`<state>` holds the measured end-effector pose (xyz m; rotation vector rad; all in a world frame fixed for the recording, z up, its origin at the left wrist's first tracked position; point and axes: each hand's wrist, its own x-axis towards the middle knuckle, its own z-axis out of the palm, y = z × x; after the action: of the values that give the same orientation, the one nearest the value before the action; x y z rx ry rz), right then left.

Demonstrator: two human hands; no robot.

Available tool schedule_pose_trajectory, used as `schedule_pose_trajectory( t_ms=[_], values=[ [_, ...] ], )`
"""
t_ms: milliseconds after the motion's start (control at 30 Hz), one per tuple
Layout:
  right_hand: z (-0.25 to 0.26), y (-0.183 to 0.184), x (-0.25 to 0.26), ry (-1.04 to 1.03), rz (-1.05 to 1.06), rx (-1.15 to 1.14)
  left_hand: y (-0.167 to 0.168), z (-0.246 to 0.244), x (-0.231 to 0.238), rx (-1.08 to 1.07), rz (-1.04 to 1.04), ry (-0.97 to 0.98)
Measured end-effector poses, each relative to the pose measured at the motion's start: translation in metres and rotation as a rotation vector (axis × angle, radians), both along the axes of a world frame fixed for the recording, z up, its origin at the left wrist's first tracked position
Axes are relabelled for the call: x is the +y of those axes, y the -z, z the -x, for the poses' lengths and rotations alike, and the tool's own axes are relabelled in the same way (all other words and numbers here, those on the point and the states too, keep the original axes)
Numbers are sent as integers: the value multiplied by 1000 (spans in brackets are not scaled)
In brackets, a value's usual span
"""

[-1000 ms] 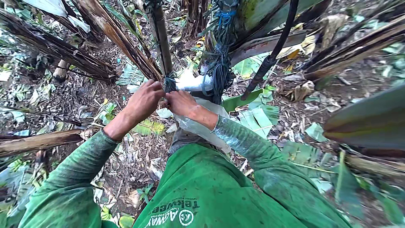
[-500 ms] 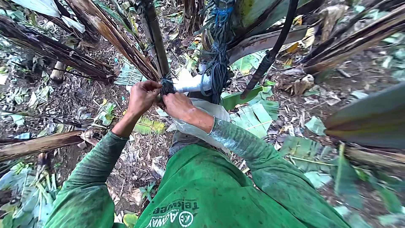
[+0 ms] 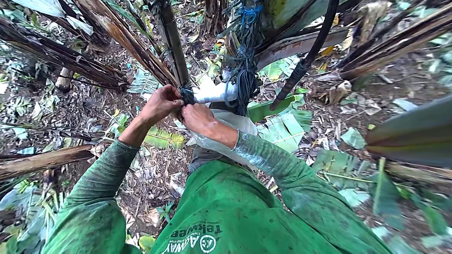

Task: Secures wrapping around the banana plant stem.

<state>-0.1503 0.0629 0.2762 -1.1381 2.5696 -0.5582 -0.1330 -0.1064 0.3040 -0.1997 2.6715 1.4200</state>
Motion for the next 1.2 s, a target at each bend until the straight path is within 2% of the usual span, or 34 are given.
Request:
schedule_pose_trajectory(
  t_ms=[133, 267, 367, 433, 533, 700, 800, 900, 967, 1033, 1100, 1133, 1167, 1200],
  values=[
    [1, 3, -1, -2, -6, -5, -5, 4, 3, -35, 155, 6],
    [9, 29, -10, -7, 39, 75, -7, 3, 0, -34, 285, -22],
    [12, 25, -11, -26, -10, 53, -13, -4, 0, 21, 389, -43],
    [12, 8, -8, -48, -88, -27, -18, -16, 4, 84, 482, -27],
    [17, 8, -6, -74, -126, -55, -16, -48, 14, 70, 627, 69],
    [17, 15, 1, -161, -54, -14, 22, -92, 15, 147, 809, 297],
    [11, 18, 2, -150, -4, 14, 6, -90, 16, 38, 920, 436],
    [11, 26, 9, -92, 112, -38, -28, -67, 47, -85, 1031, 510],
    [3, 22, 25, -3, 252, -166, -46, -47, 81, 89, 893, 492],
    [-21, 9, 47, 93, 372, -288, -40, -16, 124, 272, 572, 426],
    [-38, 28, 57, 61, 505, 9, -10, 35, 170, 287, 208, 371],
    [-43, 9, 62, 78, 385, -7, 6, 65, 195, 261, 36, 342],
    [-44, -21, 63, 123, 225, -127, 17, 89, 221, 229, -130, 302],
    [-41, -37, 63, 154, 176, -283, 24, 103, 246, 199, -279, 258]
  ],
)
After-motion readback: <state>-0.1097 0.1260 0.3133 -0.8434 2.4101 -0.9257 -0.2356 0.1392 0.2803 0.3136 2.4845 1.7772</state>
